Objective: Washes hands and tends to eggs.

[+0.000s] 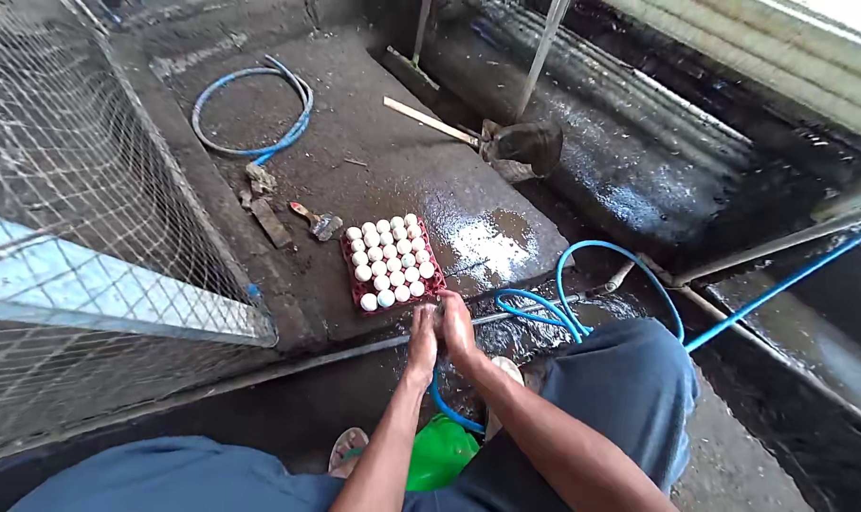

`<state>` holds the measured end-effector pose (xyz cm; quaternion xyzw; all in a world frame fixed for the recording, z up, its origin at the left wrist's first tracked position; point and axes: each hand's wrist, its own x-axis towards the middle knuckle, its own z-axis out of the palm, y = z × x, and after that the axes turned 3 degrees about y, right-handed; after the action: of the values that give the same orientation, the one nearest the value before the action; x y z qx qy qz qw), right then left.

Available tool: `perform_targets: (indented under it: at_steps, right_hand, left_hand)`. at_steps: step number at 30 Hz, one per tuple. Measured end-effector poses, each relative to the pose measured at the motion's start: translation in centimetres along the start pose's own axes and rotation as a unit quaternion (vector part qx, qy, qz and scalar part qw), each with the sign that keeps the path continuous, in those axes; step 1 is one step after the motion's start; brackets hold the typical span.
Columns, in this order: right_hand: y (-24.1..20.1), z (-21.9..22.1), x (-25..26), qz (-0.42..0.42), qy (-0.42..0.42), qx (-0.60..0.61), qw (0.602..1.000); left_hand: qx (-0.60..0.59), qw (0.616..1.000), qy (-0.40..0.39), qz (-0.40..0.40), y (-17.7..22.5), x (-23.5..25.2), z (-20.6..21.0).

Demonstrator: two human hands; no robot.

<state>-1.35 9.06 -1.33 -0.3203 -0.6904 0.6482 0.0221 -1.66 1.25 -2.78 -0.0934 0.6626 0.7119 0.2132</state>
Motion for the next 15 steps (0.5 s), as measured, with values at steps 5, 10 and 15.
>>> perform_targets:
  at_steps: [5,10,15]
  right_hand:
    - [0.2,-0.3,0.5,0.044,0.031,0.058,0.997]
    - [0.8,0.4,-0.9,-0.029,0.031,0.044,0.998]
    - [0.4,0.2,-1.3,0.013,0.028,0.053,0.998]
  left_hand:
    - [0.1,0.995,0.024,0.003,0.2,-1.1,0.6]
    - [0.06,0.998,0.007,0.03,-0.2,-0.9,0.1]
    - [0.082,0.995,0.039,0.039,-0.3,-0.9,0.4]
